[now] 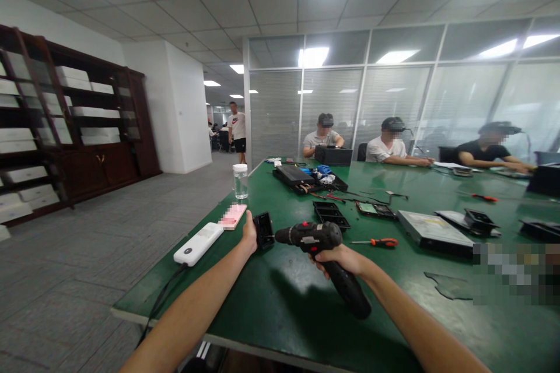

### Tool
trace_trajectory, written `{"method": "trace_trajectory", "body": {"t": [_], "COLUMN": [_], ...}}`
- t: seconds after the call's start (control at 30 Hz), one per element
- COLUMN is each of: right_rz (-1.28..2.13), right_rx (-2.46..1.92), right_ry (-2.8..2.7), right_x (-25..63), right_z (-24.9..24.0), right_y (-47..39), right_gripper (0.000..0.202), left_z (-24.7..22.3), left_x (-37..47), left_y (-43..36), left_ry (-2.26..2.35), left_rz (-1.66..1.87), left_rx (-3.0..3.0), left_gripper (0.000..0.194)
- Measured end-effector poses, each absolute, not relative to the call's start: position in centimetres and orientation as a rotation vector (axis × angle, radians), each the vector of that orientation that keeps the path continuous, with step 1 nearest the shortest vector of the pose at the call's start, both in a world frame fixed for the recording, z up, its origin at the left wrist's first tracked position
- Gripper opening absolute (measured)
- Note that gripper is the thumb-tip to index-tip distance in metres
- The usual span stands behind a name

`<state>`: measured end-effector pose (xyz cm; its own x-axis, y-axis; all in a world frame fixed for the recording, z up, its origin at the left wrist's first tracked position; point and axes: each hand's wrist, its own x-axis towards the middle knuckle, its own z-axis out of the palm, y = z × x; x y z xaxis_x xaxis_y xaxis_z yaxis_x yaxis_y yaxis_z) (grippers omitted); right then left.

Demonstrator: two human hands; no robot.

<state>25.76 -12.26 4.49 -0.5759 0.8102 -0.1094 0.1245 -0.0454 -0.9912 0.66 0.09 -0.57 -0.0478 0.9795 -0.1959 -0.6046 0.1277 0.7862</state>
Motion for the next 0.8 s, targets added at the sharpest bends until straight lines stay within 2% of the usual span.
{"method": "trace_trajectory", "body": {"t": [0.8], "right_rz": [1.631], "right_rx": [-0.952], "right_ry": [-1.699], "right_x": [25.7], "right_z": [4.5], "right_y": [-12.5], "right_gripper": [0.027], "left_z": [-1.0], "left_x": [0.3], "left_y": [0.8], "left_ry": [0.89], "left_rz": [1.419], "left_rx": [0.557], "left_gripper": [0.071]}}
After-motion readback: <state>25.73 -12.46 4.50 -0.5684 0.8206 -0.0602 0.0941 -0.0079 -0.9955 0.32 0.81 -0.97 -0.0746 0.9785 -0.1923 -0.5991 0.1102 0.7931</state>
